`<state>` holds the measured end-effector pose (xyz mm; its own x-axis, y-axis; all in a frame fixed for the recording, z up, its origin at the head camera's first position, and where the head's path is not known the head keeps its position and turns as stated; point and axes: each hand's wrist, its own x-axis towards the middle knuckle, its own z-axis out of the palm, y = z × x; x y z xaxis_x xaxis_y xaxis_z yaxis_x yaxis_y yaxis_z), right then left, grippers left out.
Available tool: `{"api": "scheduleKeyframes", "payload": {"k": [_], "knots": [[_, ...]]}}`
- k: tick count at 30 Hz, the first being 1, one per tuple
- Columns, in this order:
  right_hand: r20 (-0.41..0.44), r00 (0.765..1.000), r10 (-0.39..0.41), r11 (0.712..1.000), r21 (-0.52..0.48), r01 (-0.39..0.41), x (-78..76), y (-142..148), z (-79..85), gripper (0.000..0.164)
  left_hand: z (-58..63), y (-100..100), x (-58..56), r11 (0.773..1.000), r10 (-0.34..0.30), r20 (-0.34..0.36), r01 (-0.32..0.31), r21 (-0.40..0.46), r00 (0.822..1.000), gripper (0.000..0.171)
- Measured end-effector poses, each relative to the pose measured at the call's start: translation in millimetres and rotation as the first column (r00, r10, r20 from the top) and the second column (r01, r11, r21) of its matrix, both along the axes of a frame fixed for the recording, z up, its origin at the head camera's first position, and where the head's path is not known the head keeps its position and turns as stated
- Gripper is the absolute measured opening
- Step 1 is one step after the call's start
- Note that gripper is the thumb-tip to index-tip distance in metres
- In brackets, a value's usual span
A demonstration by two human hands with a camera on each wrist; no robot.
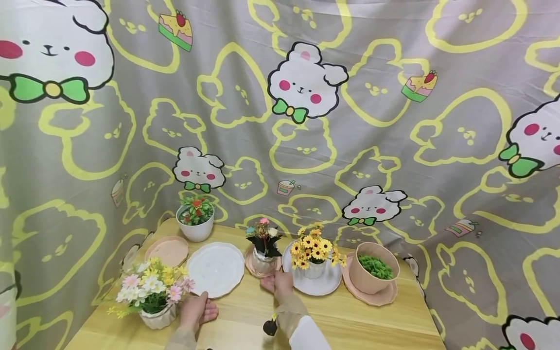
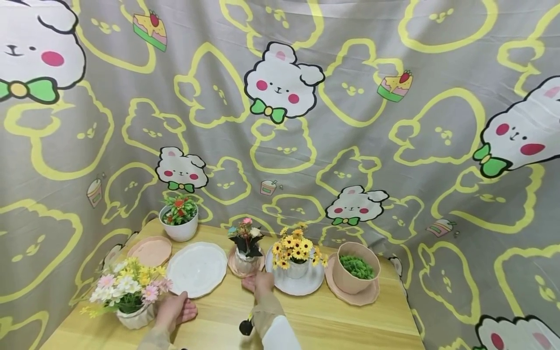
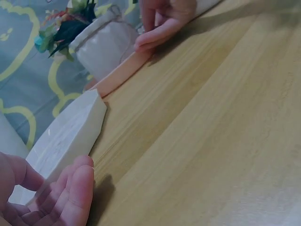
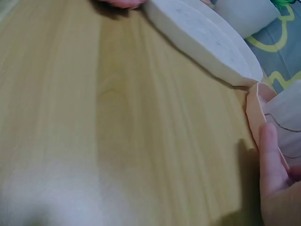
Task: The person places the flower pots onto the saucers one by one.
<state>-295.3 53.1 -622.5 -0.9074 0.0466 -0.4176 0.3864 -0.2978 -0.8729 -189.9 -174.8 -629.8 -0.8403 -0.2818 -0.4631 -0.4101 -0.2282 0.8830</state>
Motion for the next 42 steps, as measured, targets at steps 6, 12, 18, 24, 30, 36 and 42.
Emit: {"api": "scheduleKeyframes", "payload": {"k": [6,12,18,24,30,36,42], "knots": [[-0.004,1.000,0.023,0.991,-0.134,-0.024,-10.9,-0.3,0.2,0.033,-3.6,4.5,4.3,0.999,-0.037,0.016,0.038,-0.036,0.999,0.030],[-0.001,0.992,0.129,0.978,-0.165,-0.128,-14.9,0.3,3.8,0.039,-1.9,6.3,9.2,0.996,-0.057,0.037,0.059,-0.061,0.998,0.025],[-0.016,0.981,0.193,0.962,-0.194,-0.192,-14.2,4.5,1.9,0.040,1.2,10.5,17.0,0.994,-0.079,0.051,0.083,-0.075,0.996,0.023],[-0.030,0.947,0.320,0.946,-0.034,-0.321,-4.8,13.7,-0.4,0.039,0.4,12.9,24.3,0.988,-0.127,0.068,0.133,-0.081,0.990,0.023],[-0.062,0.885,0.461,0.870,0.226,-0.438,13.3,22.4,0.0,0.034,1.4,11.3,31.8,0.976,-0.182,0.095,0.192,-0.104,0.979,0.027],[-0.057,0.829,0.557,0.762,0.432,-0.482,28.2,25.4,1.4,0.023,2.5,12.8,38.2,0.943,-0.302,0.112,0.314,-0.112,0.947,0.024],[-0.081,0.835,0.544,0.710,0.575,-0.407,40.8,27.9,0.4,0.015,7.1,18.9,39.9,0.902,-0.385,0.148,0.406,-0.151,0.911,0.020]]}}
